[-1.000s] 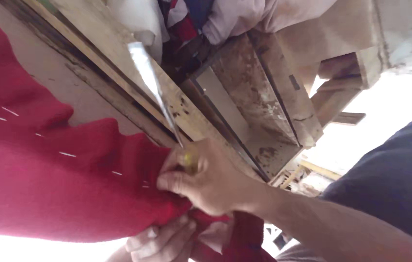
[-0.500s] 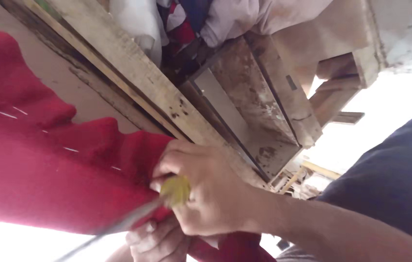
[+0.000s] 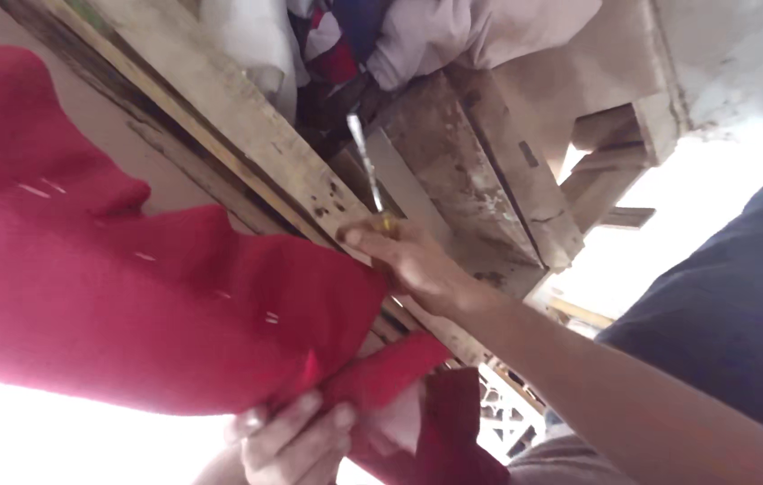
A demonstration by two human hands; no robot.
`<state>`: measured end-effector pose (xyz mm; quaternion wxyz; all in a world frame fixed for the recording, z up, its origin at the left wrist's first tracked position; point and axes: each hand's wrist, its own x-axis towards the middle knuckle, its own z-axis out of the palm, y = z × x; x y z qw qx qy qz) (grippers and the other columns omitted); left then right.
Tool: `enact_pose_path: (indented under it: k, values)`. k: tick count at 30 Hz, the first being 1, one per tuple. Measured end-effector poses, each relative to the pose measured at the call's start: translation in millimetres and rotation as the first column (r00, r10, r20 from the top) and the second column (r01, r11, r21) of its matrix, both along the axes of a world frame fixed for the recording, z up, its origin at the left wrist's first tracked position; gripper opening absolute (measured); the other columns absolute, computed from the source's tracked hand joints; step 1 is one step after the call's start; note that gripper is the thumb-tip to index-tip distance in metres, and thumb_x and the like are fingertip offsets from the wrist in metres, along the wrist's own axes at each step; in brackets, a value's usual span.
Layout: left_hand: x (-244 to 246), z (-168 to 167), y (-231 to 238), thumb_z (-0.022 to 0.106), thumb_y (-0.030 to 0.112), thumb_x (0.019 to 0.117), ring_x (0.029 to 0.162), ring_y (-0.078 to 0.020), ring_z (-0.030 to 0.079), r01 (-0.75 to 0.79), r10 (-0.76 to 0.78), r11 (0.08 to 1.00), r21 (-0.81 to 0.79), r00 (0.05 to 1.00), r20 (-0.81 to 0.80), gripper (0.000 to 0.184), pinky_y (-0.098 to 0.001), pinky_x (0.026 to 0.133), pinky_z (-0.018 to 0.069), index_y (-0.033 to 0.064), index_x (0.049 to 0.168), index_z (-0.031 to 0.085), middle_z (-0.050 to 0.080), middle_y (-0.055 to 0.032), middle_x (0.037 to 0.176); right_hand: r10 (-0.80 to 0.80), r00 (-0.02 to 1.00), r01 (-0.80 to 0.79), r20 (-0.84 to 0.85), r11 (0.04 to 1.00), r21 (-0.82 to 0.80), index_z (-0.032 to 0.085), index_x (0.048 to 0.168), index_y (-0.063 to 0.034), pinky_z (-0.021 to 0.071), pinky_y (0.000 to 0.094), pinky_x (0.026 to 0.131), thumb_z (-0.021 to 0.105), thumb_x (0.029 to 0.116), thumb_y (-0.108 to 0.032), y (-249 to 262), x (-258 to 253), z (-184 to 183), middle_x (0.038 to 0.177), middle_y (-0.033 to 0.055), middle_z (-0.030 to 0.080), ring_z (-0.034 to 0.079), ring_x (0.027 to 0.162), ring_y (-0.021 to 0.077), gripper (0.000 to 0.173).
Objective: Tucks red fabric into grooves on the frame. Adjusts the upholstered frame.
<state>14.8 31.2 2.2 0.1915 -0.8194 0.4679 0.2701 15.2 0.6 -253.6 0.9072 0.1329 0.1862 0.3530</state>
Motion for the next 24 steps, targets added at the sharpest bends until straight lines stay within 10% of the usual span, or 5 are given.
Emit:
enact_pose_path:
  k: [3, 8, 11, 18, 24]
  values:
    - [1, 1, 1, 0.047, 0.027, 0.1036, 0.133, -0.0022, 0.042, -0.037, 0.047, 0.993, -0.109, 0.994, 0.095, 0.015, -0.0290, 0.124, 0.0125, 0.0171, 0.108, 0.057, 0.057, 0.0061, 0.119, -0.111, 0.973, 0.096, 0.200, 0.992, 0.085, 0.064, 0.093, -0.0107, 0.0493, 0.0166, 0.048, 0.059, 0.1027, -0.037, -35, -4, 14, 0.065, -0.0039, 0.062, 0.058, 0.052, 0.0004, 0.028]
    - [-2, -15, 20, 0.045, 0.042, 0.1038, 0.146, -0.0097, 0.038, -0.027, 0.174, 0.907, -0.421, 0.933, 0.314, 0.041, -0.0388, 0.124, 0.0247, 0.0211, 0.138, 0.052, 0.055, 0.0116, 0.143, -0.087, 0.939, 0.211, 0.333, 0.909, -0.358, 0.061, 0.076, -0.0112, 0.0475, 0.0188, 0.047, 0.074, 0.0923, -0.013, -97, -16, 28, 0.061, -0.0035, 0.060, 0.057, 0.052, 0.0021, 0.021]
    - [-2, -29, 21, 0.049, 0.055, 0.0987, 0.139, -0.0241, 0.046, -0.171, 0.456, 0.765, -0.621, 0.825, 0.334, 0.064, -0.0464, 0.119, 0.0320, 0.0064, 0.141, 0.046, 0.056, -0.0118, 0.140, 0.146, 0.976, -0.022, 0.162, 0.804, -0.595, 0.063, 0.085, -0.0104, 0.0436, 0.0249, 0.042, 0.071, 0.0965, -0.034, -117, -25, 26, 0.058, -0.0001, 0.055, 0.050, 0.044, 0.0081, 0.028]
    - [3, -46, 33, 0.018, 0.060, 0.1062, 0.127, -0.0234, 0.057, -0.275, 0.799, 0.386, -0.880, 0.577, 0.170, 0.082, -0.0416, 0.111, 0.0449, -0.0113, 0.137, 0.044, 0.059, -0.0224, 0.135, 0.339, 0.931, -0.195, -0.136, 0.144, -0.970, 0.058, 0.121, -0.0054, 0.0496, 0.0298, 0.052, 0.062, 0.1010, -0.036, -273, -89, -24, 0.077, 0.0017, 0.056, 0.052, 0.054, 0.0100, 0.036]
    - [-76, -28, -18, 0.039, 0.048, 0.1010, 0.149, -0.0403, 0.036, -0.594, 0.702, 0.696, -0.404, 0.682, 0.206, 0.052, -0.0665, 0.121, 0.0201, 0.0126, 0.119, 0.073, 0.058, -0.0139, 0.146, 0.553, 0.776, -0.066, -0.305, -0.409, -0.910, 0.059, 0.133, -0.0040, 0.0564, 0.0495, 0.065, 0.060, 0.0914, -0.012, -443, -155, 24, 0.104, 0.0191, 0.066, 0.065, 0.074, 0.0270, 0.042]
